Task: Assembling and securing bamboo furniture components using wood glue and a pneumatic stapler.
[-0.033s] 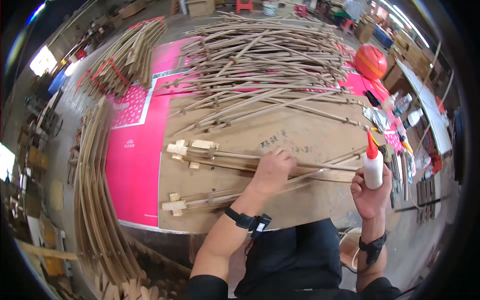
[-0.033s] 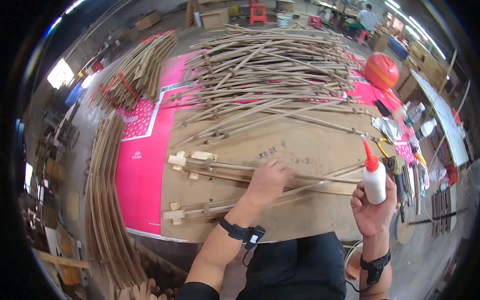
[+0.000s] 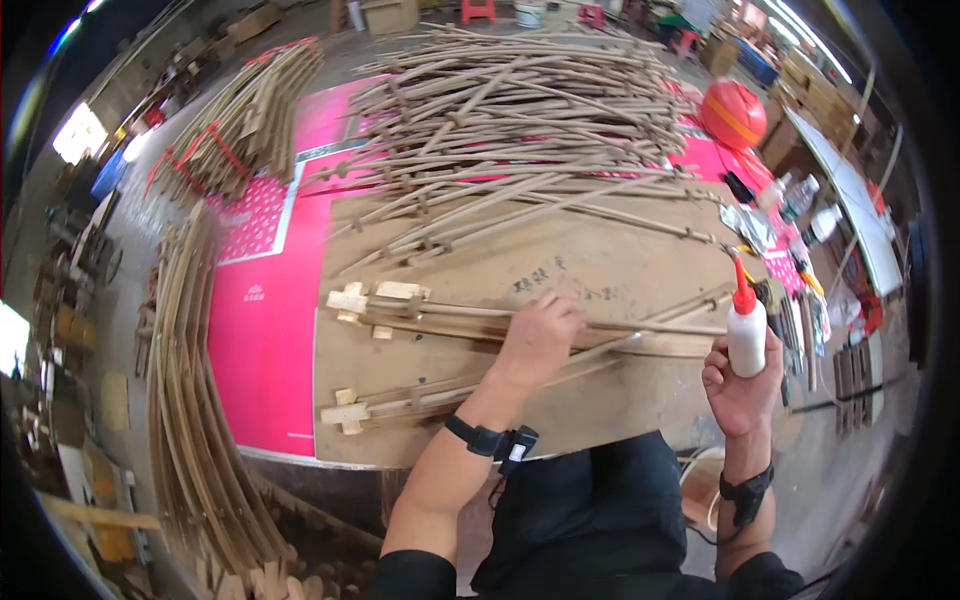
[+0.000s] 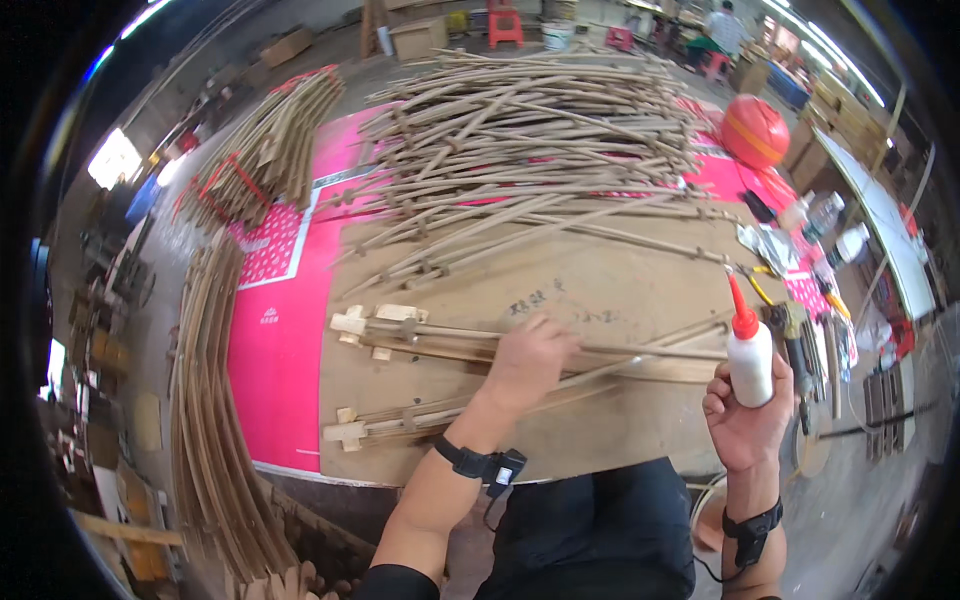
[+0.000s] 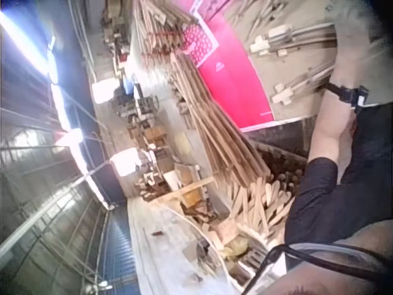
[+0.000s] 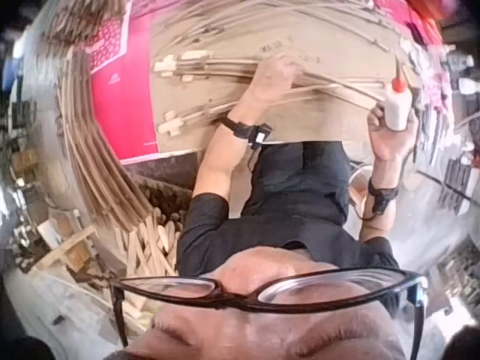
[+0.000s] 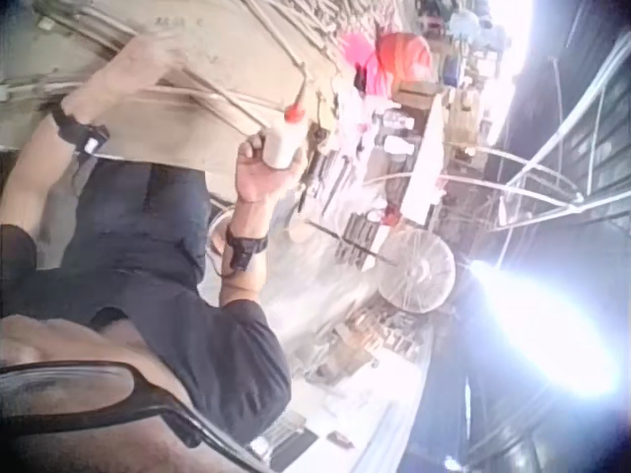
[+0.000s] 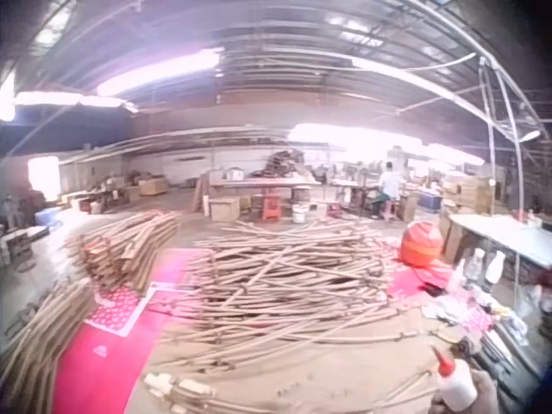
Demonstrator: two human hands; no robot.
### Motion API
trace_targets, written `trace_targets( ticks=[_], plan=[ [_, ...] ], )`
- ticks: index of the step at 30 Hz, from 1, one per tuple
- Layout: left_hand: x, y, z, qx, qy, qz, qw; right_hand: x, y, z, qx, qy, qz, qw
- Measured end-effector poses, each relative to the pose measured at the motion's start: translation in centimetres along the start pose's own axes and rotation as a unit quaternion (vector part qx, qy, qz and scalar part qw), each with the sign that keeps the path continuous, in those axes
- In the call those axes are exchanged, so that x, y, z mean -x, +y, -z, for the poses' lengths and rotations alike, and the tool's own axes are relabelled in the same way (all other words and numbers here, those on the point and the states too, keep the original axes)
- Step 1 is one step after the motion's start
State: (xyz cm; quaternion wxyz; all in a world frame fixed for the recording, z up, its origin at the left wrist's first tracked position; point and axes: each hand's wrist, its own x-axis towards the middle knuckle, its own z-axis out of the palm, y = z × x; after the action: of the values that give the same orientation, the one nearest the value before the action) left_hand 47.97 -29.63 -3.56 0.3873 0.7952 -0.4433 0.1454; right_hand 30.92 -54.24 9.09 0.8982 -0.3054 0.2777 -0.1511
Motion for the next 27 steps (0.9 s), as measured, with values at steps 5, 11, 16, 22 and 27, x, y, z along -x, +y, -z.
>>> trace_targets(
  ticks=[5, 11, 16, 22, 27],
  plan=[
    [-0.2, -0.3, 1.1, -0.054, 0.007, 0.019, 0.998, 0.4, -0.3, 5.2, -0.055, 0.066, -0.02, 0.996],
    [-0.6, 0.5, 1.0, -0.036, -0.014, 0.044, 0.998, 1.3, -0.1, 9.6, -0.207, -0.037, 0.007, 0.978],
    [-0.2, -0.2, 0.9, -0.051, -0.02, 0.023, 0.998, 2.4, 0.6, 11.7, 0.018, -0.143, -0.032, 0.989],
    [-0.5, 0.2, 1.0, -0.043, -0.048, 0.037, 0.997, 1.7, 4.5, 10.7, 0.274, -0.134, 0.1, 0.947],
    [-0.6, 0.6, 1.6, -0.026, -0.056, 0.048, 0.997, 0.3, 8.4, 9.7, 0.512, -0.116, 0.286, 0.801]
  ],
)
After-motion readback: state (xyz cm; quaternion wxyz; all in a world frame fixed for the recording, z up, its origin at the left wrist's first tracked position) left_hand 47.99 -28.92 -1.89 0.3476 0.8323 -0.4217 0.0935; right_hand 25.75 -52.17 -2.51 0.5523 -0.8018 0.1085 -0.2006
